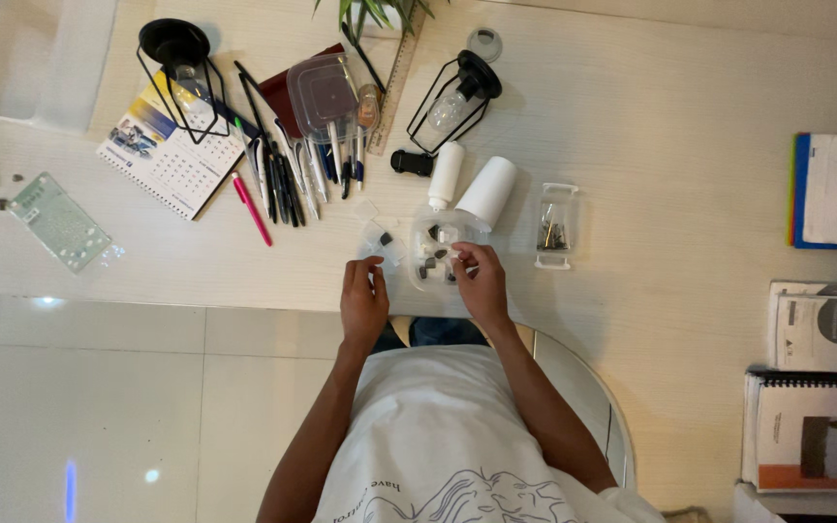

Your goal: The person organizes small black components into a clear plastic container and places it on the desk. They then pick up various pens and markers from the table and place them into a white paper cup. The person continues to sort through the stationery items, placing them into the cup one by one.

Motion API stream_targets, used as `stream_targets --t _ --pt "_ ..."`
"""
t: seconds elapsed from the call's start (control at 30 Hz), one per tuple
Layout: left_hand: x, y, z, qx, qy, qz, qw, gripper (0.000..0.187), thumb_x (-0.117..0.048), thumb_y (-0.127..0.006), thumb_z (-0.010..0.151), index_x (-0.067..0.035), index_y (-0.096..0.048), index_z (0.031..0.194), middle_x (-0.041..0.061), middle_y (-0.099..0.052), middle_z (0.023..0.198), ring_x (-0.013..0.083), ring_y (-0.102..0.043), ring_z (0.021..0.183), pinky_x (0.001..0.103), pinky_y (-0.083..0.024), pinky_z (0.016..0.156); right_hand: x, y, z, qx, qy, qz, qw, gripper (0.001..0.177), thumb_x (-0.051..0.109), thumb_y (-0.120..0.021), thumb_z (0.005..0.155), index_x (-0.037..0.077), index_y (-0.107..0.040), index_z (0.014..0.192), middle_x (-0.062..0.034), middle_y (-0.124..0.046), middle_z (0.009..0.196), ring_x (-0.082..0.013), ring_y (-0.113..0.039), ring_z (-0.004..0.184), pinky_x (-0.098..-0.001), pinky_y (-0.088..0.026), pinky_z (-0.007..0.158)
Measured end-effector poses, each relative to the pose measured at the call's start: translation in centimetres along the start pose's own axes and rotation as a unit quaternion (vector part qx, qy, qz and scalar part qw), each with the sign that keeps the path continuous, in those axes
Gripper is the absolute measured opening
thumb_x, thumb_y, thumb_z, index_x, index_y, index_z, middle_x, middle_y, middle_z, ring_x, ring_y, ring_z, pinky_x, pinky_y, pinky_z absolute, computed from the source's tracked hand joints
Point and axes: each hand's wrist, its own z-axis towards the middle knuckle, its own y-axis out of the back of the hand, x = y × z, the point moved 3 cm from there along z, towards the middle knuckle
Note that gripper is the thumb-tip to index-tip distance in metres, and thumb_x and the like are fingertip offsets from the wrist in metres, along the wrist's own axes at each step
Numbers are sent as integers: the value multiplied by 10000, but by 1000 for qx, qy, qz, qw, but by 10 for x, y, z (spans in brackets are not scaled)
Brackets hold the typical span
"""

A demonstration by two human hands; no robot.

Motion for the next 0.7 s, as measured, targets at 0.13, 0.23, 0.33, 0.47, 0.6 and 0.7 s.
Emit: stream_targets --t 0.13,0.23,0.33,0.47,0.6,0.7 --pt "10 7 -1 6 32 18 999 164 -59 -592 1010 -69 -661 1158 108 -614 1017 245 -612 726 377 -520 639 2 -9 -2 12 -9 6 1000 219 34 -722 924 92 -732 1135 -43 -653 975 -124 -651 796 -268 -537 666" --pt "19 11 -1 13 34 27 999 170 -76 -595 1008 -73 -659 1165 111 -613 1026 268 -623 785 397 -522 666 7 -18 -3 22 12 15 1000 201 40 -712 931 80 -728 1127 -50 -674 1002 -126 -659 805 -268 -546 671" --pt "29 18 -2 23 30 44 998 175 -99 -606 1002 -76 -652 1169 119 -609 1042 297 -637 891 428 -529 709 12 -33 -4 43 7 16 999 180 58 -710 945 67 -723 1124 -60 -690 1012 -129 -670 805 -270 -558 672" --pt "45 28 5 55 19 67 996 194 -127 -627 984 -80 -647 1172 126 -610 1055 316 -642 959 459 -534 780 21 -57 -8 58 10 17 998 184 65 -700 956 55 -732 1137 -74 -697 1010 -152 -674 792 -281 -563 677" --pt "59 39 20 101 -41 124 986 270 -123 -642 973 -106 -660 1242 137 -607 1055 344 -620 982 463 -527 818 28 -87 -13 101 17 10 995 191 86 -678 975 53 -727 1156 -90 -687 1034 -164 -702 852 -283 -589 714" --pt "69 39 31 150 -125 169 966 378 -103 -630 951 -136 -646 1326 120 -615 1063 324 -617 975 458 -510 836 24 -112 -17 146 -14 -38 988 278 116 -665 967 57 -690 1238 -122 -648 1124 -214 -697 930 -314 -598 790"
